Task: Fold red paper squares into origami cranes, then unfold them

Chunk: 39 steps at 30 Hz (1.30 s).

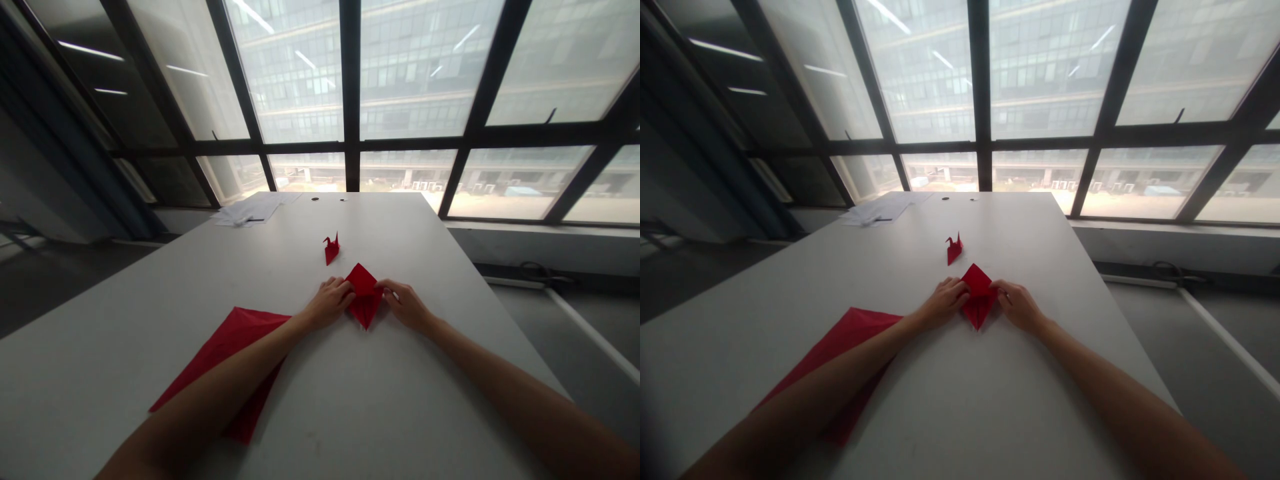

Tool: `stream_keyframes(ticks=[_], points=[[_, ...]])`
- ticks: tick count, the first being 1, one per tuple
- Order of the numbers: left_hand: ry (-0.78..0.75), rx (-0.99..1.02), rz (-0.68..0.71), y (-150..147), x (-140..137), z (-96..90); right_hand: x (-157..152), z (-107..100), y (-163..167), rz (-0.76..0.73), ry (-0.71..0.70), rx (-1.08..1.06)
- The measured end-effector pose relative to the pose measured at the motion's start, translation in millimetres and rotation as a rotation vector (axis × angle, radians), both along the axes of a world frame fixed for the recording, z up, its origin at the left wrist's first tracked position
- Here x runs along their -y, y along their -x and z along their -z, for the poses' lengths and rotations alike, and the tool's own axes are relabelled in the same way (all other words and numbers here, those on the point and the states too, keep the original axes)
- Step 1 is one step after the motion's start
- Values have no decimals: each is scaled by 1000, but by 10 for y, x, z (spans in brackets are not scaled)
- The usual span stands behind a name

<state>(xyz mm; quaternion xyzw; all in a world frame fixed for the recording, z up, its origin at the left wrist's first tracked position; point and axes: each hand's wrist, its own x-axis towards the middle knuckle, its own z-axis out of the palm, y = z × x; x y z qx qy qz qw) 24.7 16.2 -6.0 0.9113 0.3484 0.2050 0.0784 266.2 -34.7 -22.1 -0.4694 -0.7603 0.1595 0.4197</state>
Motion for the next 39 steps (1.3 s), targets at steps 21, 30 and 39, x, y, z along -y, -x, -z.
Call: stream_keyframes(ticks=[21, 30, 39], points=[[77, 57, 70, 25, 1, -11, 53, -64, 42, -90, 35, -32], [100, 78, 75, 28, 0, -13, 31, -50, 25, -67, 57, -52], [84, 41, 167, 39, 43, -31, -20, -8, 12, -139, 51, -21]])
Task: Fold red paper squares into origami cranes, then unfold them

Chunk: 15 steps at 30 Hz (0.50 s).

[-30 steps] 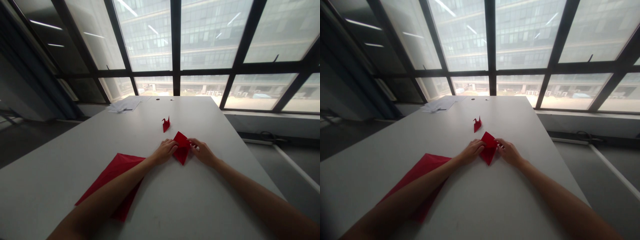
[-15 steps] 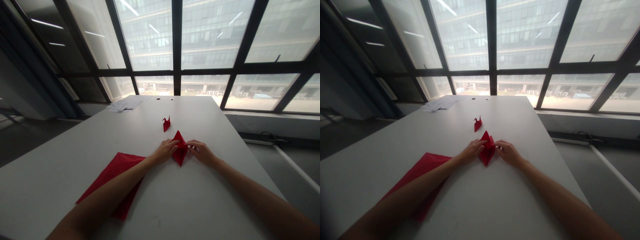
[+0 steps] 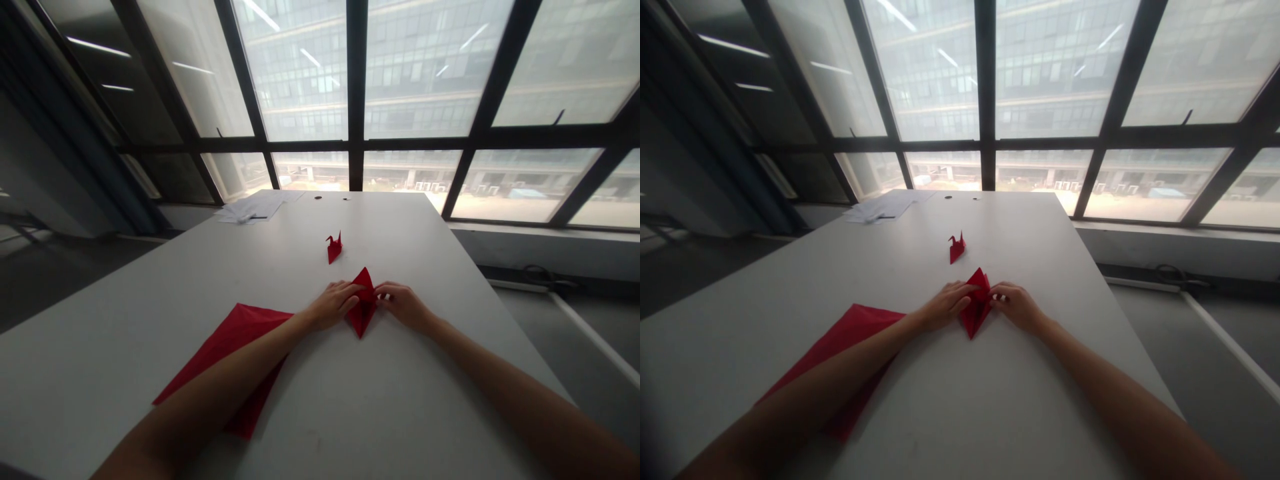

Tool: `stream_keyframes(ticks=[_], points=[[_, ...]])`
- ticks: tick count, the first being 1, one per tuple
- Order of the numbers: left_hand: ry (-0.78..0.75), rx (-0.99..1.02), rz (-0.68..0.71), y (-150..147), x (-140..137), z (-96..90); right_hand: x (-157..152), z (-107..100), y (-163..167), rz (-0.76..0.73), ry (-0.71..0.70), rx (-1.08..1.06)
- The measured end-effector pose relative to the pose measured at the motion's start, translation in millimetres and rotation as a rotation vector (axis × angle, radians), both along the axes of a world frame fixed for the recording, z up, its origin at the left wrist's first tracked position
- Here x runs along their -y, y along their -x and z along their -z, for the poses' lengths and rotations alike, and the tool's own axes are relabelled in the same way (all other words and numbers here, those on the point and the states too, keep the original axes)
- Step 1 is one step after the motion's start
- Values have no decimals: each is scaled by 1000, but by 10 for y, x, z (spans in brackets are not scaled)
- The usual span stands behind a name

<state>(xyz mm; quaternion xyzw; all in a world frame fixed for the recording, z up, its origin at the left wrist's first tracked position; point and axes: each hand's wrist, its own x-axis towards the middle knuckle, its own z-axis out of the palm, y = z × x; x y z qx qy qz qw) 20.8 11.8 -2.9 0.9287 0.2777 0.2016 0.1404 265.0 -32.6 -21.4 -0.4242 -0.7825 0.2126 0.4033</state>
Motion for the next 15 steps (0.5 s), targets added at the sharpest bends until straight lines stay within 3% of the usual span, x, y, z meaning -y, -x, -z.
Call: stream_keyframes(ticks=[15], points=[[30, 43, -32, -16, -2, -3, 7, 29, 12, 43, -154, 152]])
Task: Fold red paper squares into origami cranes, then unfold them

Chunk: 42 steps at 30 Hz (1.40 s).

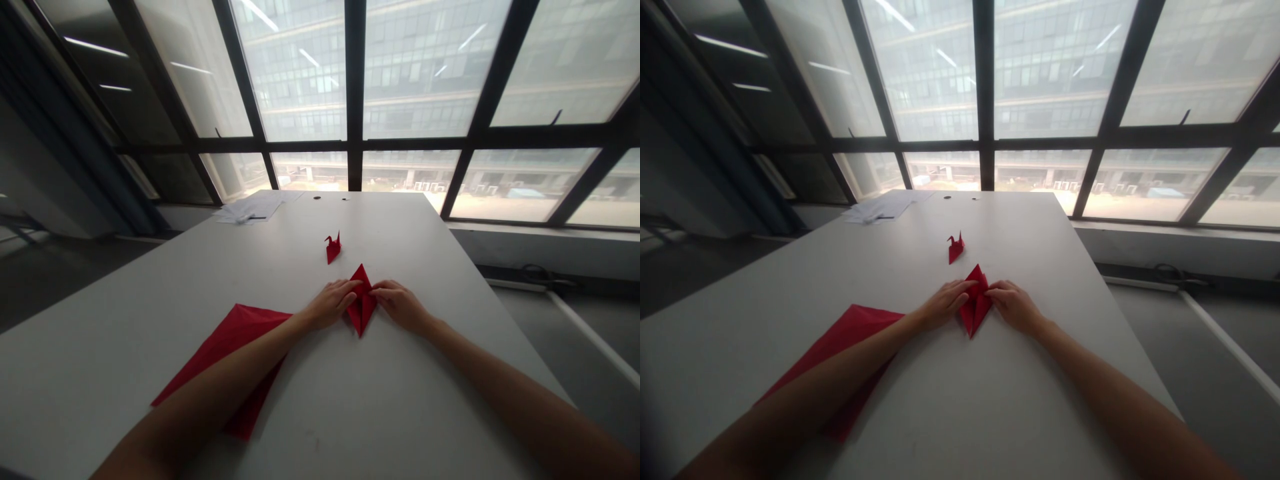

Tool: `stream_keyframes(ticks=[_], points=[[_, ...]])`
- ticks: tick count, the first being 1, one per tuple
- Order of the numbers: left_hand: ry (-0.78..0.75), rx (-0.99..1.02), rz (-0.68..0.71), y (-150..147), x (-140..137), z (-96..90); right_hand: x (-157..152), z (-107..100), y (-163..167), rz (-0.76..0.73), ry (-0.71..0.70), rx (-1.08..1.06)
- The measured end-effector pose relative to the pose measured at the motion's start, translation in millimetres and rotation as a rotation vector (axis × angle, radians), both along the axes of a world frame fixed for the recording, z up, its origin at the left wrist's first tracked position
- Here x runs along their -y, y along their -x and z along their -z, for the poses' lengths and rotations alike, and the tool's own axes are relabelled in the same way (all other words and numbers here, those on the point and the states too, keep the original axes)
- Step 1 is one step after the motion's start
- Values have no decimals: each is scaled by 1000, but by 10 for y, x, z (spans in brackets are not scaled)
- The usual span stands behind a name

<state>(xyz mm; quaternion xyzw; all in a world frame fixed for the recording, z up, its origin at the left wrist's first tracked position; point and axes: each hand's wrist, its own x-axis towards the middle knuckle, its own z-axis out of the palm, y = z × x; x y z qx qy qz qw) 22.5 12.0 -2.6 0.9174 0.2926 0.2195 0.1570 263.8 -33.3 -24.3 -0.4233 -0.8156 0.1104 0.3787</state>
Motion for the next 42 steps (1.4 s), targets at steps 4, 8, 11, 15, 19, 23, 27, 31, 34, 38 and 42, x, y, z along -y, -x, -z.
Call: stream_keyframes(ticks=[4, 8, 11, 15, 19, 23, 27, 31, 34, 38, 42], points=[[-29, -3, -41, -7, -5, 10, 0, -6, 0, 12, 4, 38], [-44, 0, -84, -2, -11, 19, 7, -15, 0, 27, -48, 63], [-45, 22, -118, 10, -10, 29, 28, -22, 13, 39, -100, 142], [-55, 66, -120, 31, -1, 37, 57, -43, 32, 36, -105, 220], [-68, 92, -87, 43, 12, 26, 62, -62, 35, 29, -90, 238], [-81, 98, -84, 39, 16, 16, 56, -69, 36, 24, -99, 201], [-94, 63, -116, 23, 14, 7, 70, -86, 41, -11, -109, 235], [-88, 56, -122, 14, 18, -8, 90, -95, 37, -13, -94, 262], [-71, 88, -79, 15, 14, 0, 94, -94, 32, -56, -67, 307], [-18, 253, -52, 22, -23, 63, 95, -113, 37, -66, -28, 398], [3, 429, -101, 15, -72, 120, 101, -142, 46, -72, 30, 439]])
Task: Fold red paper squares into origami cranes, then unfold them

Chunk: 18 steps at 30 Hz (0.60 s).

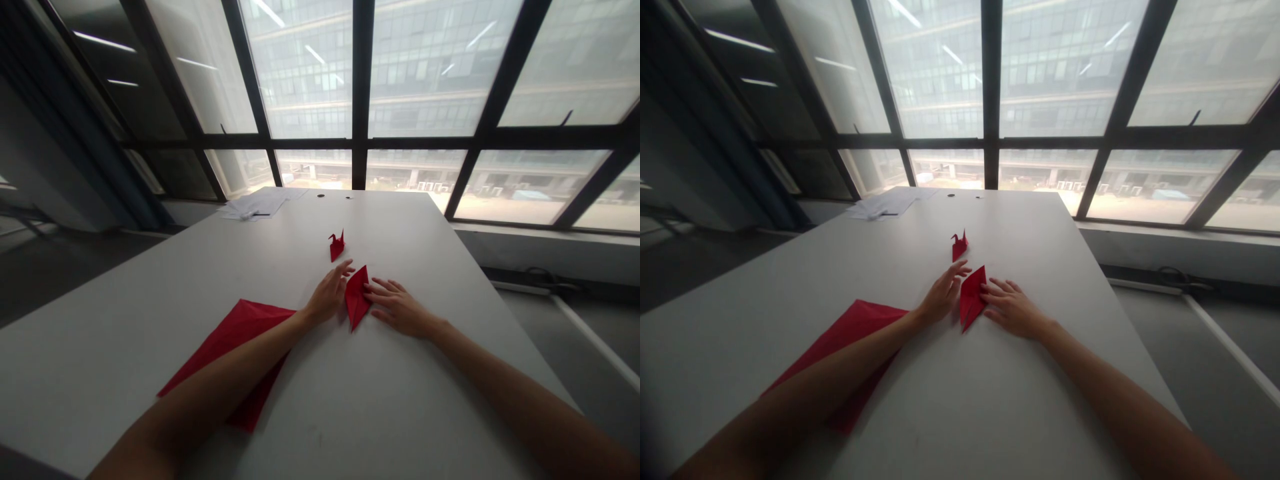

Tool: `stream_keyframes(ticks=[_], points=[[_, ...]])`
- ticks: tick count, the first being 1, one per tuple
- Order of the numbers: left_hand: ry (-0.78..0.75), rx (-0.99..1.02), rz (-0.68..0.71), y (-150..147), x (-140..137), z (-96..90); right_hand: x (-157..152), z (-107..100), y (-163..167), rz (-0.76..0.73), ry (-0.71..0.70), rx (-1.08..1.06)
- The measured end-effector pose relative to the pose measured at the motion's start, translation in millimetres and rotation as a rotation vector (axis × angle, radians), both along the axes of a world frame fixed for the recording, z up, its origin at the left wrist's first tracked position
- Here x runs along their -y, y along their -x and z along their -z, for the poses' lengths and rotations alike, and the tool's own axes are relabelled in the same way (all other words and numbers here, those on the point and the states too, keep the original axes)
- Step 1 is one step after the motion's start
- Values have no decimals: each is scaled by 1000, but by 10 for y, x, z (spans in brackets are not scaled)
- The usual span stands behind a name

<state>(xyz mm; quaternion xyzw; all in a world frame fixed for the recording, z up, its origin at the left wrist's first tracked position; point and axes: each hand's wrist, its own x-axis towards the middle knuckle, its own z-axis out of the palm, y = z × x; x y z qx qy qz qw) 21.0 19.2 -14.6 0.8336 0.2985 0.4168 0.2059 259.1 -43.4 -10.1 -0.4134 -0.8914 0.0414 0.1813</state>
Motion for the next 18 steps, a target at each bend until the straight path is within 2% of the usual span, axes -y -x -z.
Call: stream_keyframes(ticks=[4, 12, 18], points=[[-42, 32, -41, -20, -13, -7, 1, -2, -6, -6, 32, -3], [22, -52, 134, -35, 8, -3, -20, 36, -15, -13, 24, -33], [2, -119, 126, -34, 51, -68, -13, 31, -16, -20, 17, -50]])
